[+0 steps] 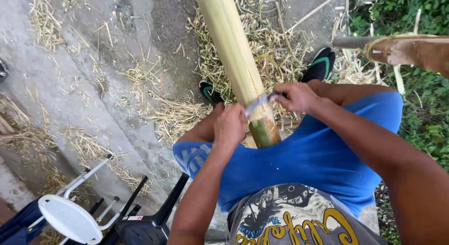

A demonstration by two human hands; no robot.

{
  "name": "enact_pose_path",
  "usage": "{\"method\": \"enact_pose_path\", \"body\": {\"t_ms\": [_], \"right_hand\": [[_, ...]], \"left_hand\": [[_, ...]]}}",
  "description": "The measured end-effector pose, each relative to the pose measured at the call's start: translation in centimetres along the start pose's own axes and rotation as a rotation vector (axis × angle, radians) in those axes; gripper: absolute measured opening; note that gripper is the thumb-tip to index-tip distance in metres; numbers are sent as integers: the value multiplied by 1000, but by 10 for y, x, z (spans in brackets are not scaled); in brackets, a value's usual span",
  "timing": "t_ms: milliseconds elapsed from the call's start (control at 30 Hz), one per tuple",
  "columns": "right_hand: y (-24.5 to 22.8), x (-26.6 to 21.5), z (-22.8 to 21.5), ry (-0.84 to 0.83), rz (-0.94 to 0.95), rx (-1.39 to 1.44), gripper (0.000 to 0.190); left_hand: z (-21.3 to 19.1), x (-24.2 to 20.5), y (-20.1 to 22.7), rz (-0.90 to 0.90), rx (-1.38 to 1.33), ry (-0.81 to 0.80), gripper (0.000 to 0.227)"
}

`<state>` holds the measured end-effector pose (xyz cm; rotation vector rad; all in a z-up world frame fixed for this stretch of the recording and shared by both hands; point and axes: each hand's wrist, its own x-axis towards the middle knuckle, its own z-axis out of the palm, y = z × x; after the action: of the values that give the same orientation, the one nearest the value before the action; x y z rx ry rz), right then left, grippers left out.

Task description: Shave the outer layer of a bamboo stalk using a curved blade.

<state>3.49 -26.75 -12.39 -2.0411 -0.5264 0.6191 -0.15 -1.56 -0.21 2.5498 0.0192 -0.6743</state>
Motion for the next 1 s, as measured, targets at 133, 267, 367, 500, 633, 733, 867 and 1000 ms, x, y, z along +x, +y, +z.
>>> {"method": "enact_pose_path", "body": {"t_ms": [133,267,367,500,633,733,867,1000], "right_hand": [[19,84,-11,110,70,109,38],[19,168,-39,380,9,139,35],[15,218,-57,522,-50,59,32],[-12,244,-69,459,183,65,29],[-11,222,-67,426,202,116,30],[-4,189,-50,512,-29,47,27],[-6,137,-26,449,7,15,29],[-17,84,-2,400,43,54,32]], "left_hand": [[-51,82,6,54,31,196,7],[-99,179,1,68,241,308,8],[-126,229,-9,118,357,389,8],[-134,248,-20,52,331,450,16],[-132,229,1,218,415,555,16],[-123,195,12,52,349,372,15],[-95,150,14,62,296,253,11],[-68,94,17,106,276,247,9]]}}
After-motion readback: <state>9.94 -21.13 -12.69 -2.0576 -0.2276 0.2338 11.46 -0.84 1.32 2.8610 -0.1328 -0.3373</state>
